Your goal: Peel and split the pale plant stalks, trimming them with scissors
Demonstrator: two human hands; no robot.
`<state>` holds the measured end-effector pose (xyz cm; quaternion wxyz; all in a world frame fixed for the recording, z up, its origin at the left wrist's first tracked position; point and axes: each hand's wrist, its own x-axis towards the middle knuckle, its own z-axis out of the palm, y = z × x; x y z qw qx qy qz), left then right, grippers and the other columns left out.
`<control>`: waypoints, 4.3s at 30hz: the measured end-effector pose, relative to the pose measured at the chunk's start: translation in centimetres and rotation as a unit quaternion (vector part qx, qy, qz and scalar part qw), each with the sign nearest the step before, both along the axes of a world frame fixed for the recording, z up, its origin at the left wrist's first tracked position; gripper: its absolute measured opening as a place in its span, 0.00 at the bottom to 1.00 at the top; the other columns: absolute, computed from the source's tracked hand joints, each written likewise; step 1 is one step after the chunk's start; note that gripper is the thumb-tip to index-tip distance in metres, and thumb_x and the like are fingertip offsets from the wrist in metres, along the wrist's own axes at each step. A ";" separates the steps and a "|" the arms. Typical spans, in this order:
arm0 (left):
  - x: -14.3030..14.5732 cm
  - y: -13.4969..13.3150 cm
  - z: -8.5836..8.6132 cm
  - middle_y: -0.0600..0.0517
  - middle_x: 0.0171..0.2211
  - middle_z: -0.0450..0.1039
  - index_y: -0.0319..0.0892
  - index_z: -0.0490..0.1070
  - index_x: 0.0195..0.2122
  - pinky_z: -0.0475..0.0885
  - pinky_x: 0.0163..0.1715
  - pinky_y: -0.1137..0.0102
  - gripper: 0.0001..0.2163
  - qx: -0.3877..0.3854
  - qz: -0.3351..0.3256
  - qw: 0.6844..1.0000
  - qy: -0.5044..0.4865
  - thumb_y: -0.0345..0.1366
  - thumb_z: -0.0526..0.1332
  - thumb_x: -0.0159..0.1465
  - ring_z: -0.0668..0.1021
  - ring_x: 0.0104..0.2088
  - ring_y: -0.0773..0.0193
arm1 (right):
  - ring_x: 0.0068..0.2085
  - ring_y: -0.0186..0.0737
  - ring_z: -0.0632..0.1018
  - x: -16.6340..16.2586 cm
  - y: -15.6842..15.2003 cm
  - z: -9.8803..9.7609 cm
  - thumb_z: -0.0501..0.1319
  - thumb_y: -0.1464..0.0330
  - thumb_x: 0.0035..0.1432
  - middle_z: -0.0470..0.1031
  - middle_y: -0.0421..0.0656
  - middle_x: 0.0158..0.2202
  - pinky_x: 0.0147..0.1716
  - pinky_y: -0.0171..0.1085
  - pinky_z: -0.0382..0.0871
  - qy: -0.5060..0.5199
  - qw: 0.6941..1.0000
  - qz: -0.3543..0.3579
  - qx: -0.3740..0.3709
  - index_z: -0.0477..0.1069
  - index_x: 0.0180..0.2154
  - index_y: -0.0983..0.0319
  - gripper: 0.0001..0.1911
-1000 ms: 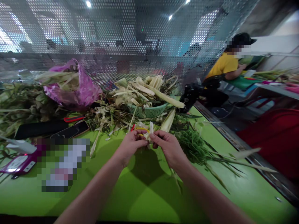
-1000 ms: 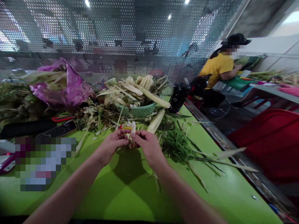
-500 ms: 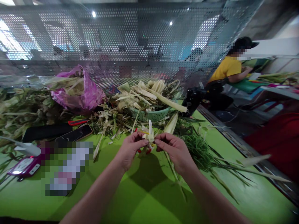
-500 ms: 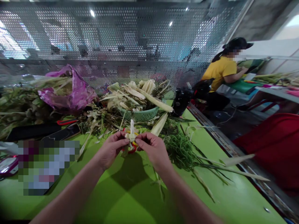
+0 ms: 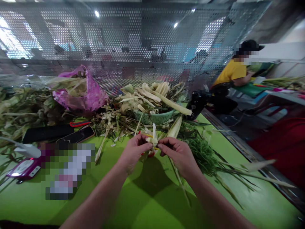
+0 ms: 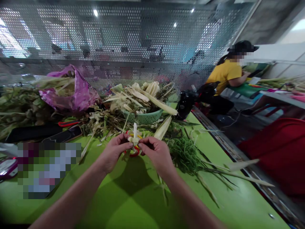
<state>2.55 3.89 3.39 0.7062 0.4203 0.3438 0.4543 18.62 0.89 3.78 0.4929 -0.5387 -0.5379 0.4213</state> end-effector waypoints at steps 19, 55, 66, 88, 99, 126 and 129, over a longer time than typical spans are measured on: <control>0.0 0.1 -0.4 0.51 0.30 0.74 0.37 0.74 0.37 0.67 0.31 0.76 0.12 -0.073 -0.080 0.993 -0.049 0.32 0.67 0.51 0.74 0.28 0.71 | 0.27 0.36 0.68 -0.7 -0.6 0.5 0.58 0.68 0.53 0.70 0.40 0.25 0.27 0.34 0.62 -0.209 0.971 -0.054 0.107 0.69 0.27 0.62 0.05; -0.1 0.0 -0.1 0.51 0.29 0.73 0.36 0.73 0.36 0.69 0.32 0.74 0.13 -0.061 -0.062 0.994 -0.071 0.35 0.69 0.51 0.73 0.26 0.72 | 0.27 0.34 0.68 -0.9 -0.6 0.8 0.60 0.66 0.55 0.67 0.38 0.25 0.28 0.34 0.62 -0.042 0.998 0.007 0.039 0.67 0.29 0.61 0.06; -0.1 0.0 -0.2 0.51 0.31 0.70 0.36 0.73 0.38 0.63 0.33 0.73 0.14 0.084 -0.148 0.984 0.053 0.38 0.67 0.53 0.69 0.30 0.70 | 0.31 0.35 0.71 -0.3 -0.1 0.6 0.68 0.64 0.49 0.71 0.39 0.30 0.33 0.35 0.65 0.141 0.990 0.020 0.025 0.71 0.29 0.60 0.08; 0.0 0.1 -0.9 0.57 0.21 0.59 0.40 0.62 0.22 0.53 0.24 0.73 0.10 0.307 -0.095 0.878 0.355 0.38 0.59 0.55 0.62 0.24 0.70 | 0.49 0.43 0.70 -0.2 0.0 0.8 0.61 0.71 0.56 0.70 0.45 0.47 0.50 0.42 0.61 -0.227 0.955 0.067 0.180 0.69 0.29 0.60 0.04; 0.1 -0.2 -1.1 0.57 0.22 0.60 0.38 0.69 0.27 0.56 0.26 0.73 0.07 0.207 -0.188 0.930 0.240 0.37 0.62 0.55 0.60 0.24 0.71 | 0.46 0.43 0.70 -0.8 0.0 0.6 0.61 0.69 0.56 0.69 0.44 0.44 0.49 0.43 0.62 -0.125 0.981 0.013 0.151 0.69 0.30 0.60 0.03; 0.0 0.0 -0.4 0.47 0.37 0.75 0.37 0.74 0.40 0.68 0.37 0.71 0.16 -0.020 -0.035 0.997 -0.073 0.37 0.69 0.51 0.75 0.35 0.67 | 0.29 0.36 0.69 -2.0 -0.6 0.1 0.62 0.57 0.53 0.70 0.40 0.25 0.27 0.34 0.62 -0.060 0.998 0.024 0.003 0.70 0.27 0.63 0.15; 0.0 0.1 -0.3 0.46 0.36 0.75 0.36 0.74 0.40 0.68 0.39 0.71 0.16 -0.009 -0.050 0.996 -0.072 0.36 0.69 0.51 0.75 0.36 0.66 | 0.28 0.35 0.68 -1.9 -0.7 0.3 0.62 0.59 0.54 0.69 0.39 0.24 0.27 0.33 0.61 -0.070 0.997 0.011 0.021 0.70 0.26 0.62 0.13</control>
